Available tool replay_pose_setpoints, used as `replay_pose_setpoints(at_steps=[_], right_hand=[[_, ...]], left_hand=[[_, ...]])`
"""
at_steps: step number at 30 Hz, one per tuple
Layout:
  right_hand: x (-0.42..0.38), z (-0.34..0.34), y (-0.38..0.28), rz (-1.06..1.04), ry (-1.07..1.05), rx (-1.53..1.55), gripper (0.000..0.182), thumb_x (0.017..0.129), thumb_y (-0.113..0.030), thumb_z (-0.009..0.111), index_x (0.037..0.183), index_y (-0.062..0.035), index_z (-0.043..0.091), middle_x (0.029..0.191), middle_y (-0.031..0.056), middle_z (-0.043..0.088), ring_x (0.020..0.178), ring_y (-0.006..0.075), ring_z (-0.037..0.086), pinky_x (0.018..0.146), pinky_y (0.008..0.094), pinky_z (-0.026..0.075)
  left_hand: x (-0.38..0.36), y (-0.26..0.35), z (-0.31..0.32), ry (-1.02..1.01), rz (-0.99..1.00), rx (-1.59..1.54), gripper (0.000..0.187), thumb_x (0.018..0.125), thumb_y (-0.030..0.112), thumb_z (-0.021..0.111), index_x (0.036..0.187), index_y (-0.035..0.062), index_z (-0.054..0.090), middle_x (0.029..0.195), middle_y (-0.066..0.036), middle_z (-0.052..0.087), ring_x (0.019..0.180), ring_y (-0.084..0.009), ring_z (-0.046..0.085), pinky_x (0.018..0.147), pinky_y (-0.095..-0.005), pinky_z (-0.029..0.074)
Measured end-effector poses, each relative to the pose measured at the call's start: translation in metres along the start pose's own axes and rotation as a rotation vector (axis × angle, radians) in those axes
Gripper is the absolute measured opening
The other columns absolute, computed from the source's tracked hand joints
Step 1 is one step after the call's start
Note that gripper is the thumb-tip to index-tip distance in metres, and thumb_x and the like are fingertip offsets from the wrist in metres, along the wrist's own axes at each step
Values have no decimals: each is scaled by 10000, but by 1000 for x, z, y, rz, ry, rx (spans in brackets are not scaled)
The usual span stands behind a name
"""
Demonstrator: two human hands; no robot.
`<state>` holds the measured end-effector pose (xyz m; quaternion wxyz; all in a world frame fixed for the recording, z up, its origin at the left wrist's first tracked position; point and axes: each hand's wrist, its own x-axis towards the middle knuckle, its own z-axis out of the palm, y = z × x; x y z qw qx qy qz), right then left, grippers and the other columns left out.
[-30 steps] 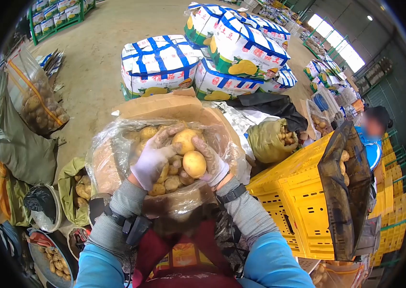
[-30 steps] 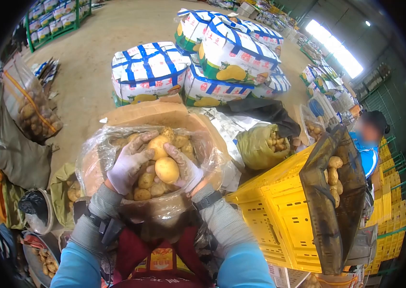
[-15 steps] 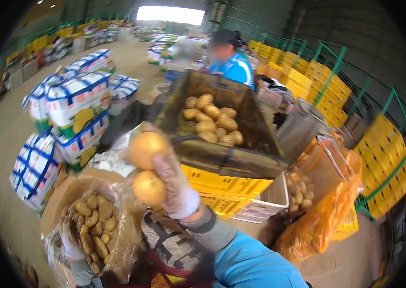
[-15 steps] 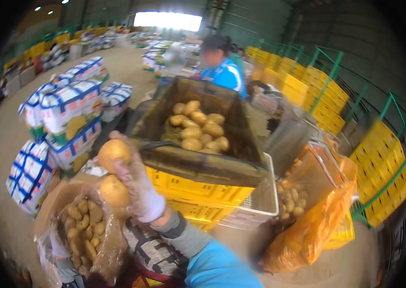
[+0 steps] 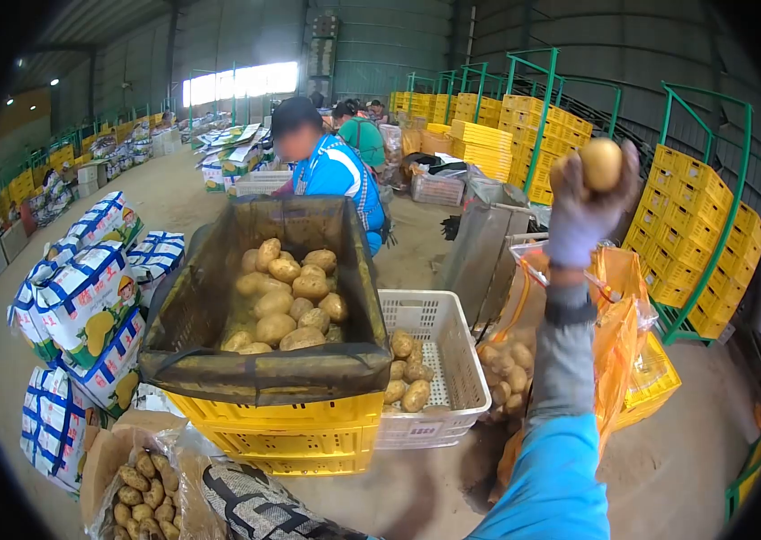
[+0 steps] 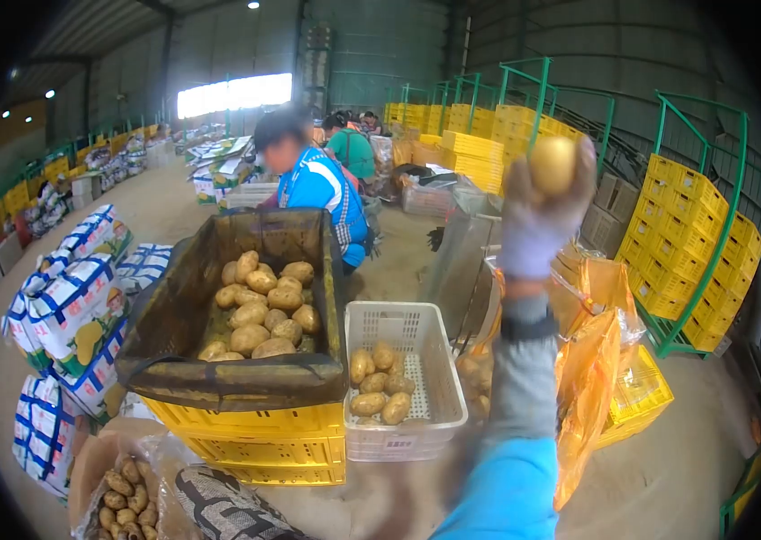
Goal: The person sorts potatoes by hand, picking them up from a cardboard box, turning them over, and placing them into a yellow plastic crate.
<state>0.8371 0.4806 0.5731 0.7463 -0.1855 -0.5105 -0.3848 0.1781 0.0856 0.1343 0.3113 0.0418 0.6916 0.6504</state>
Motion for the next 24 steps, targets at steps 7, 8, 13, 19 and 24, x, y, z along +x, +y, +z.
replay_pose_setpoints(at_steps=[7,8,13,19,24], right_hand=[[-41,79,82,512,-609,-566,741,883,-476,665,1510,-239,350,1541,253,295,1406,403,346,1146,448,323],[-60,91,62,411,-619,-506,723,872,-451,684,1488,-207,395,1495,266,364,1384,403,376,1134,444,337],[-81,106,-129,230,-700,120,626,823,-359,732,1359,-114,520,1348,240,503,1307,389,449,1086,459,381],[-106,114,-301,210,-868,641,590,823,-380,697,1330,-126,536,1387,250,456,1283,419,443,1079,508,355],[-145,117,-402,279,-1078,1029,570,818,-373,693,1296,-99,548,1393,242,447,1289,416,433,1084,484,357]], left_hand=[[-17,12,-8,40,21,20,407,991,283,542,1341,77,512,1256,-60,568,1154,-180,539,963,-316,449],[-19,14,-14,49,29,21,405,991,283,542,1339,77,514,1250,-59,570,1148,-178,541,959,-315,450],[-17,20,-42,66,81,25,395,994,284,543,1328,74,523,1223,-54,579,1117,-170,549,939,-307,455],[-14,30,-75,92,134,3,384,997,285,544,1315,71,533,1189,-48,591,1081,-161,558,914,-297,462],[-13,33,-79,80,138,-19,375,999,287,545,1305,69,542,1161,-43,600,1050,-152,566,894,-289,467]])
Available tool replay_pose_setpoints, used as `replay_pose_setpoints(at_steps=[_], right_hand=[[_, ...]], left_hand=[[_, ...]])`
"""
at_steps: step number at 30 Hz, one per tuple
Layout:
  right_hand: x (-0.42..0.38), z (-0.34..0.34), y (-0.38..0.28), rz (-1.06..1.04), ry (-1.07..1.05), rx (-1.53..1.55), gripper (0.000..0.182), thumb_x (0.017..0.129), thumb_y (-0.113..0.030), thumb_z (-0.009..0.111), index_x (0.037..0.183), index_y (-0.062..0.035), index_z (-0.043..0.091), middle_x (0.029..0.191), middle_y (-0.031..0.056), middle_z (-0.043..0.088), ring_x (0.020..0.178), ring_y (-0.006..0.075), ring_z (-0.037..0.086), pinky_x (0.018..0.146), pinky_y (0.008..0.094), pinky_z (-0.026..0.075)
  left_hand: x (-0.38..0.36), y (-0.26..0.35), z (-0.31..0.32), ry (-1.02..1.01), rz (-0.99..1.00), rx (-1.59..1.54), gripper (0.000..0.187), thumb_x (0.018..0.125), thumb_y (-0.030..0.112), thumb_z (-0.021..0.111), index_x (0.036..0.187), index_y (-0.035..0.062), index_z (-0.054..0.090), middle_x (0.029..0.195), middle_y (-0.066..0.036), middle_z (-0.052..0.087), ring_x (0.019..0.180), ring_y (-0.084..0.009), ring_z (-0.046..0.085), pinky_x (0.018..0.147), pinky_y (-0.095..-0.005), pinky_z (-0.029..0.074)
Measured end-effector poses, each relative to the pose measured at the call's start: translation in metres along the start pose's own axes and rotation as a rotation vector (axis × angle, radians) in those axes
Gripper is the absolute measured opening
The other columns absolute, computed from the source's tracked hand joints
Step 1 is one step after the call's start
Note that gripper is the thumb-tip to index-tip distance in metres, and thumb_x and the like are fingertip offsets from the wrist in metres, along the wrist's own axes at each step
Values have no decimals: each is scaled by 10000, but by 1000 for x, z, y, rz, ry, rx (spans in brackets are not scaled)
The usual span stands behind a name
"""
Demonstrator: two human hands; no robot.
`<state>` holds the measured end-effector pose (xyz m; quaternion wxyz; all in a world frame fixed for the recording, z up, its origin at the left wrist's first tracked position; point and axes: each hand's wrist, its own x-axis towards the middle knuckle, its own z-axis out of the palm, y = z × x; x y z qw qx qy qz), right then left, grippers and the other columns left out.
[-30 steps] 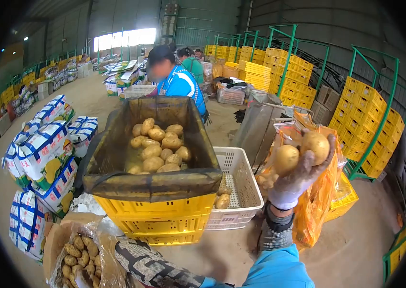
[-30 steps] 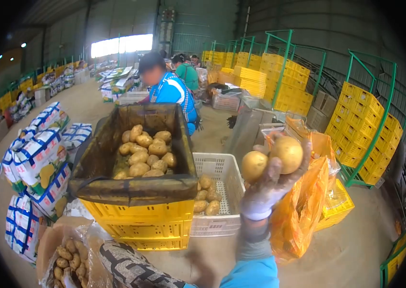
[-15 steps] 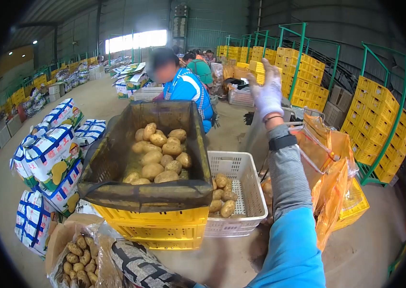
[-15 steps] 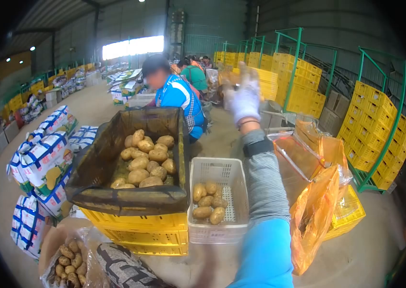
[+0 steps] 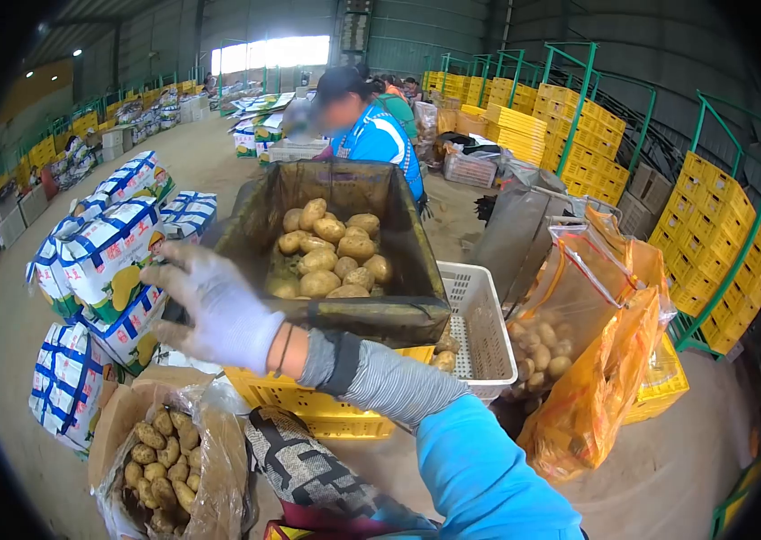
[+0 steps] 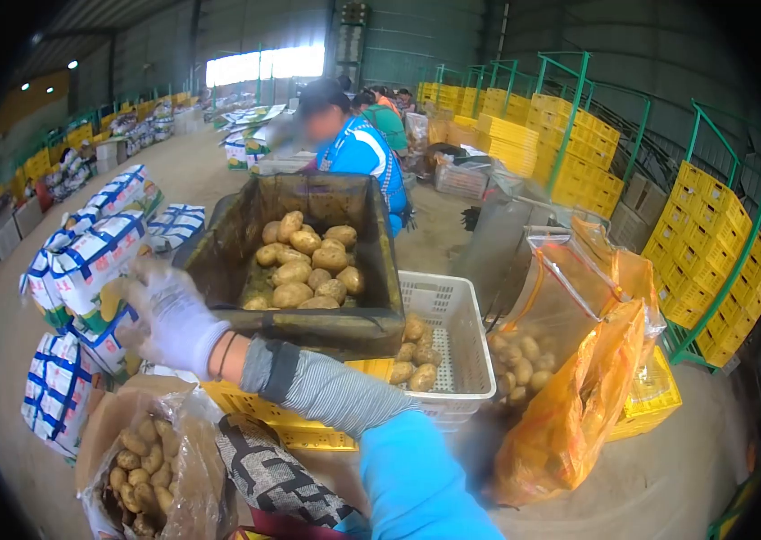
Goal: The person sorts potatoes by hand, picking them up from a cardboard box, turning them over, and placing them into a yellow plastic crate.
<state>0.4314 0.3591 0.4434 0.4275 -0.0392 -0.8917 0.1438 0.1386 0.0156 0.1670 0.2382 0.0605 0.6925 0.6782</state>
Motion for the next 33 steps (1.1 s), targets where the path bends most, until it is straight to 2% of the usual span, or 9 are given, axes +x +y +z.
replay_pose_setpoints(at_steps=[3,9,15,17,22,25,27,29,33], right_hand=[[-7,73,-6,-16,-134,94,546,830,-370,692,1274,-83,557,1369,249,466,1249,422,473,1057,477,395],[-28,209,-13,354,-513,371,504,871,-378,652,1270,-81,568,1268,230,565,1178,409,538,1025,444,422],[-125,422,5,661,-551,684,480,886,-453,638,1197,-88,617,1195,233,618,1118,387,593,955,423,478],[-166,487,-6,658,-853,602,490,897,-466,615,1207,-87,613,1144,215,647,1091,401,597,931,449,484],[-199,513,-52,418,-1467,410,612,906,-542,572,1258,-42,579,1251,233,613,1179,374,573,998,435,449],[-201,531,-65,397,-1607,424,585,894,-531,572,1197,-32,615,1179,255,641,1117,408,606,960,443,481],[-208,531,-73,433,-1538,433,592,883,-537,584,1135,-3,629,1136,274,645,1098,424,603,945,446,484],[-214,536,-74,232,-1588,297,591,871,-515,600,1182,-13,621,1137,263,654,1090,415,612,936,443,487],[-216,525,-76,188,-1305,335,407,898,-391,572,1132,-73,669,1035,243,685,1018,417,640,891,448,507]], left_hand=[[2,2,0,-11,3,-13,370,1001,287,546,1298,67,547,1145,-39,606,1031,-148,571,882,-284,470],[11,6,-6,-7,58,-80,360,1004,288,547,1285,65,558,1111,-33,617,994,-138,581,857,-274,476],[-9,15,-15,103,78,-183,351,1007,290,548,1273,62,569,1078,-27,629,957,-128,590,833,-264,482],[-2,21,-9,135,70,-211,348,1008,290,548,1268,61,572,1067,-25,633,945,-125,594,825,-261,484],[-14,22,-20,291,-75,-436,314,995,188,561,1253,9,562,1090,-74,647,934,-145,616,822,-271,518],[-40,34,-18,367,-85,-369,285,1009,156,523,1249,8,567,1103,-74,656,995,-149,627,857,-269,514],[-60,19,-23,395,-75,-325,291,1007,146,526,1260,8,570,1116,-66,655,1002,-134,623,882,-273,501],[-79,8,-30,419,-58,-338,306,1005,150,539,1272,3,569,1123,-62,653,1017,-126,610,910,-273,485],[-119,-3,-30,436,57,-148,377,995,177,568,1308,-31,542,1186,-102,638,1105,-162,580,964,-289,466]])
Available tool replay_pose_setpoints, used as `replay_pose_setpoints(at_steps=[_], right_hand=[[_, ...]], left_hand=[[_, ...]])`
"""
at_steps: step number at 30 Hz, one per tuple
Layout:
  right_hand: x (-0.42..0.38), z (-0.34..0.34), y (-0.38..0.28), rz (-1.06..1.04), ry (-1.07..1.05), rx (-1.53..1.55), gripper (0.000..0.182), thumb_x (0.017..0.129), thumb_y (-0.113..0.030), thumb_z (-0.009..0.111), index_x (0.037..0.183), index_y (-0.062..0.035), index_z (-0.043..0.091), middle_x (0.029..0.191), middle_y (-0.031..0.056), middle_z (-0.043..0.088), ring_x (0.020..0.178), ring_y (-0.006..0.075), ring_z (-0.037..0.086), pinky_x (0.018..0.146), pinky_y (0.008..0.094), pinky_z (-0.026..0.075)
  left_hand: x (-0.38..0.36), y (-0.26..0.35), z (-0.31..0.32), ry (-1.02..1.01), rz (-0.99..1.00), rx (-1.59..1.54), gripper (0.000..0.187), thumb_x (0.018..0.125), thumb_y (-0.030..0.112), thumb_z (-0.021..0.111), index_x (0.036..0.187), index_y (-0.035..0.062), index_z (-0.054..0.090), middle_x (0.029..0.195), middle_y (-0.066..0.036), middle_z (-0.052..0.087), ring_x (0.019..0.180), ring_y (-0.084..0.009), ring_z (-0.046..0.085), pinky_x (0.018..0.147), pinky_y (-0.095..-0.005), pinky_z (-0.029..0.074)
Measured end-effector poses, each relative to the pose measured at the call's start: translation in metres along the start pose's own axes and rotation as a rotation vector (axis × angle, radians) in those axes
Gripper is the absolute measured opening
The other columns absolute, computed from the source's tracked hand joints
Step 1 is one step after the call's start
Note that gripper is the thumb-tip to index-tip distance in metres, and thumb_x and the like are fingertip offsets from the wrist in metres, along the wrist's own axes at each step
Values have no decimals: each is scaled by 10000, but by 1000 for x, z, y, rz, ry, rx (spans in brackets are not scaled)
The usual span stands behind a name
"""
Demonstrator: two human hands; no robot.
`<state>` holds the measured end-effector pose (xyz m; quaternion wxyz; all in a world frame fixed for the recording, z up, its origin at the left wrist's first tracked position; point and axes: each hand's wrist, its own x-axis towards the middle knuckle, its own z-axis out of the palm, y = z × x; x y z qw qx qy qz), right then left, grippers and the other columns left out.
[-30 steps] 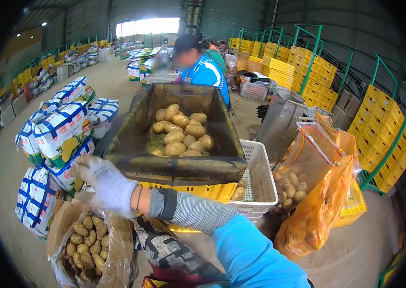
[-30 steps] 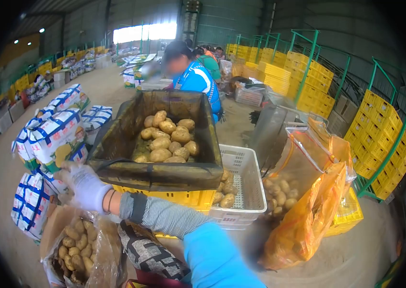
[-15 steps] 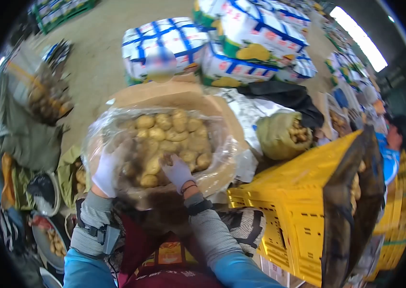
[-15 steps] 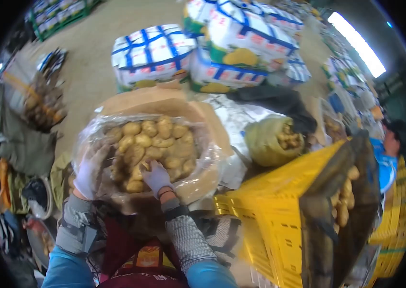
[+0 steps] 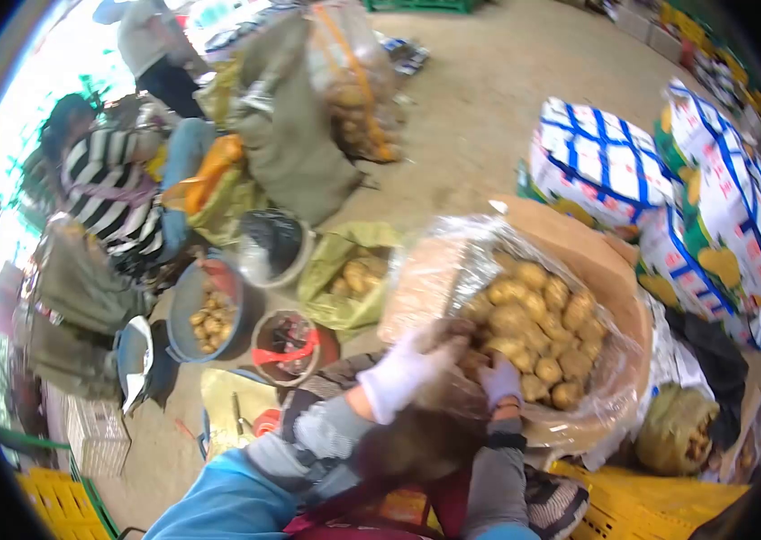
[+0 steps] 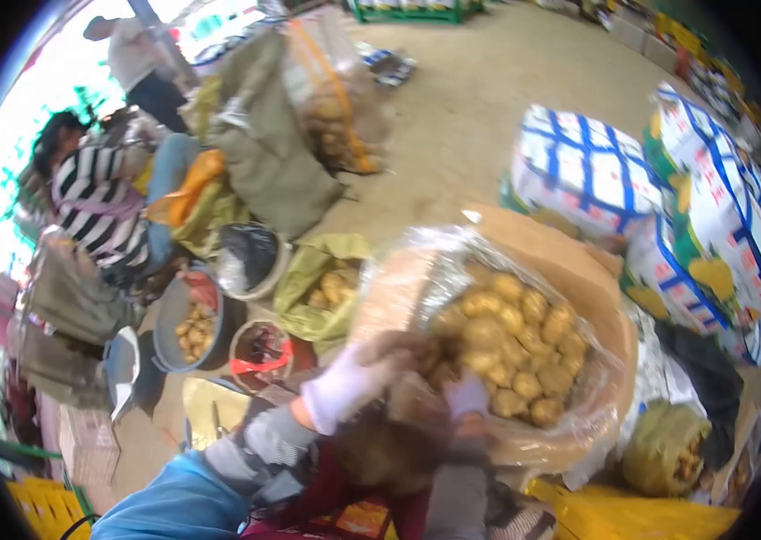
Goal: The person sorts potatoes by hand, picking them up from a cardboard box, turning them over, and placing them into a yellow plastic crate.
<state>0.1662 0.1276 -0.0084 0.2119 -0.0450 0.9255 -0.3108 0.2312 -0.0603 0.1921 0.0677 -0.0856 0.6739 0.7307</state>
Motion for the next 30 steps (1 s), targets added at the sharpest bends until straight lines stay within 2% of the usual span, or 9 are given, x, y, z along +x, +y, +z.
replay_pose_setpoints(at_steps=[3,5,7,9,11,14,21,26,30], right_hand=[[-21,0,5,-7,232,159,428,838,-319,673,1148,-25,654,1064,227,693,1018,385,659,864,420,521],[-37,-17,23,-4,115,-63,543,785,-424,694,1169,-44,638,1117,255,659,1065,427,618,902,457,499],[-55,-44,38,17,-3,-146,610,700,-371,801,1172,-17,646,1091,225,690,1061,366,652,878,401,517],[-66,-73,44,114,-132,-436,724,589,-446,843,1173,-55,668,1168,230,667,1112,370,634,916,400,514],[-69,-85,41,179,-288,-617,736,598,-459,833,1201,-69,669,1209,211,657,1132,355,631,928,398,517],[-61,-69,61,187,-264,-817,700,641,-488,801,1194,-75,683,1218,177,663,1142,316,635,941,385,518],[-71,-52,36,332,-262,-841,527,733,-446,725,1121,-90,724,1208,148,674,1138,287,642,938,383,516],[-81,-36,56,287,-141,-867,373,798,-355,647,1060,-109,746,1123,138,705,1073,296,668,888,389,524],[-100,-15,51,273,11,-819,239,844,-242,607,975,-129,772,1030,132,725,994,282,696,838,367,532]], left_hand=[[-21,-24,3,-24,83,-14,340,963,181,610,1251,3,583,1099,-126,677,1003,-179,638,897,-296,511],[-37,-25,-7,-77,107,463,396,921,283,638,1226,32,601,1068,-175,681,988,-260,665,873,-335,524],[-19,-64,-18,-370,259,830,463,872,381,641,1188,43,612,1048,-217,674,1000,-338,656,869,-396,517],[-42,-38,-1,-390,206,976,474,847,384,639,1175,44,609,1086,-220,663,1030,-365,641,882,-434,507],[-65,13,15,-467,206,953,458,839,347,631,1165,26,601,1122,-226,645,1064,-365,628,900,-438,502],[-19,-53,54,-459,352,1122,420,842,278,621,1179,28,595,1211,-214,607,1116,-354,613,932,-457,475],[47,-199,85,-393,282,1228,334,858,156,609,1183,86,643,1219,-136,650,1129,-307,631,921,-450,468],[30,-148,83,-505,250,1393,225,851,132,626,1024,68,755,1006,-105,746,943,-276,722,731,-419,573],[24,-164,79,-536,305,1428,232,813,116,667,1025,78,753,1031,-112,739,973,-275,714,771,-414,575]])
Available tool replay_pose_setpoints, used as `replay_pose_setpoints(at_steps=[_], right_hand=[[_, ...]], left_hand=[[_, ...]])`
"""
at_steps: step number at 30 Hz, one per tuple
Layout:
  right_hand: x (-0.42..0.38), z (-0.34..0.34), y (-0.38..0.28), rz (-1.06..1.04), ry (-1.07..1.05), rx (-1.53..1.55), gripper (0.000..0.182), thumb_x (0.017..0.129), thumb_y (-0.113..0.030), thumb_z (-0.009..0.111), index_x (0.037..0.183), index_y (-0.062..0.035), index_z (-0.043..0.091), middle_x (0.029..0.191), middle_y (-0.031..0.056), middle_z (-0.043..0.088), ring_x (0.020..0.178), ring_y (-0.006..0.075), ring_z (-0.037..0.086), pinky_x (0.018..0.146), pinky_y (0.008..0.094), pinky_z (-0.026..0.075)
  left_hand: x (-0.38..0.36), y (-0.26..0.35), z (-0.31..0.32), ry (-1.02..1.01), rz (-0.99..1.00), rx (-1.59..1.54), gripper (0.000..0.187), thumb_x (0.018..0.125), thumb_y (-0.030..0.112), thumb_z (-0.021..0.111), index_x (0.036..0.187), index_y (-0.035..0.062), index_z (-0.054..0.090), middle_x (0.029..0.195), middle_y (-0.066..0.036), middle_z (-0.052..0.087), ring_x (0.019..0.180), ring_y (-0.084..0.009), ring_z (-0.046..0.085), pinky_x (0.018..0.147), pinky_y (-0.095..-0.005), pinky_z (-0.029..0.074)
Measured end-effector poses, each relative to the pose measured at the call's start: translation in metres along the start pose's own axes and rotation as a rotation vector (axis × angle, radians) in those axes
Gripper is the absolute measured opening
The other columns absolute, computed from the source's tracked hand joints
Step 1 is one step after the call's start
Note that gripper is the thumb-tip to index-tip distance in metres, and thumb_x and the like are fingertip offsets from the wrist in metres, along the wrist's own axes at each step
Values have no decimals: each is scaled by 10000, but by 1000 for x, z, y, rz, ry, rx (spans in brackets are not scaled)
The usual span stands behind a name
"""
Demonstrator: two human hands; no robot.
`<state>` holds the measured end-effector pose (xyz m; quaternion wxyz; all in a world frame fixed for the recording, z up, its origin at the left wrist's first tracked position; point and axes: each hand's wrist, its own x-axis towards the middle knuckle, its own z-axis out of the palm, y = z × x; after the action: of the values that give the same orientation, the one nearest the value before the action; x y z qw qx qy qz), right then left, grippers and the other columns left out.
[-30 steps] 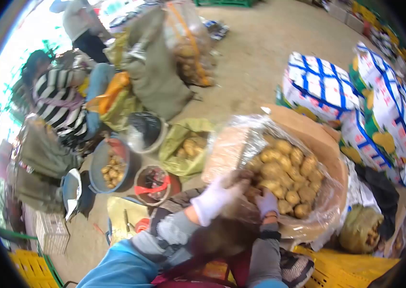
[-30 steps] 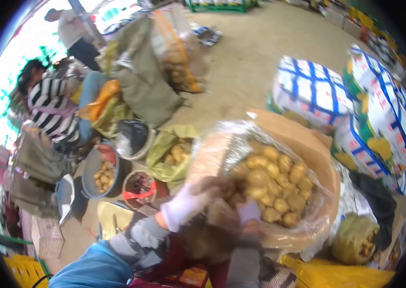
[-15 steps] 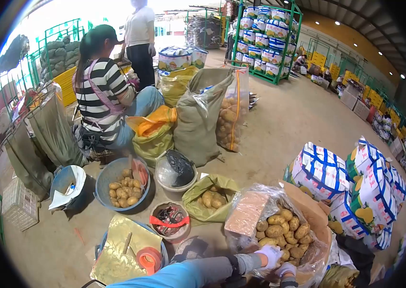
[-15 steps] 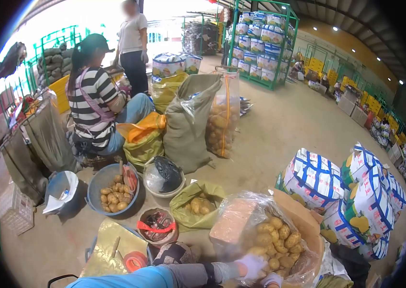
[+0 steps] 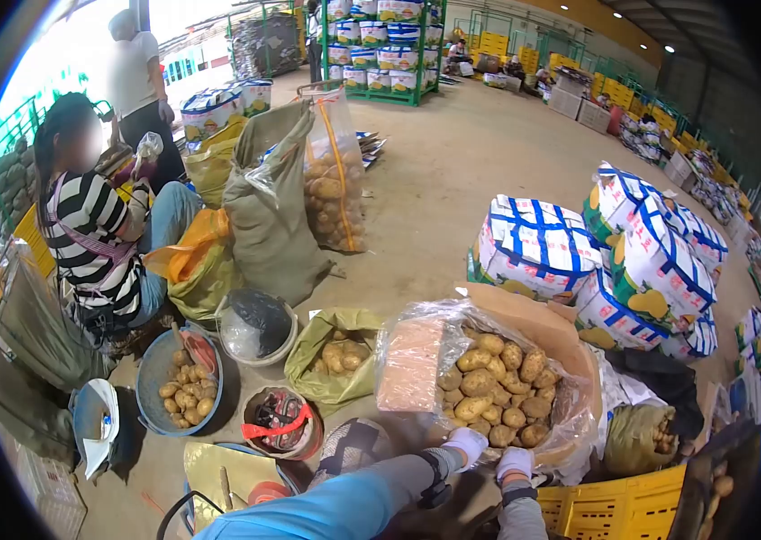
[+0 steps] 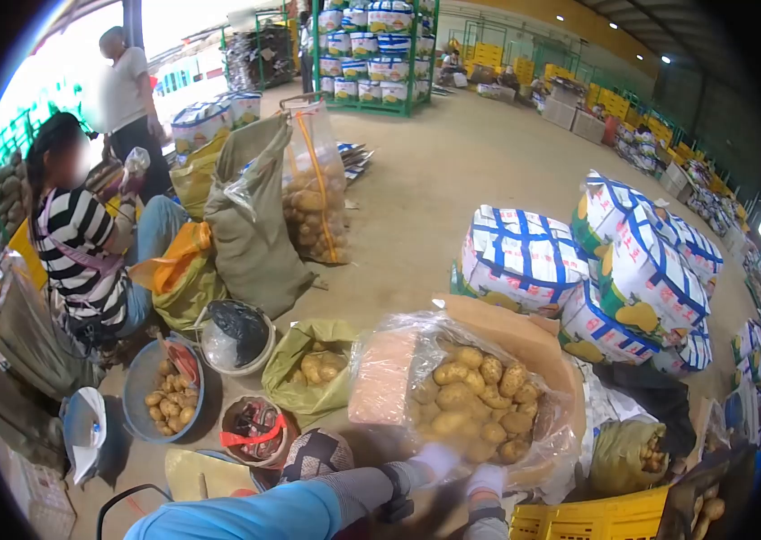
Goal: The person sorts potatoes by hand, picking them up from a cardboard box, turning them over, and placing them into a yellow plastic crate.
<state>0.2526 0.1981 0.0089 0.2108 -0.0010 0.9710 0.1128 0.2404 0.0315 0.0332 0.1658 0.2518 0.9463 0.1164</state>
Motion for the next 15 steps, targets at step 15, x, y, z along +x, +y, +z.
replay_pose_setpoints(at_steps=[15], right_hand=[[-103,45,-16,-169,88,17,231,863,-212,573,929,-114,771,978,134,735,938,273,710,794,401,550]], left_hand=[[-96,38,21,-86,17,156,224,828,138,624,1006,84,748,1050,-123,730,985,-266,706,812,-384,565]])
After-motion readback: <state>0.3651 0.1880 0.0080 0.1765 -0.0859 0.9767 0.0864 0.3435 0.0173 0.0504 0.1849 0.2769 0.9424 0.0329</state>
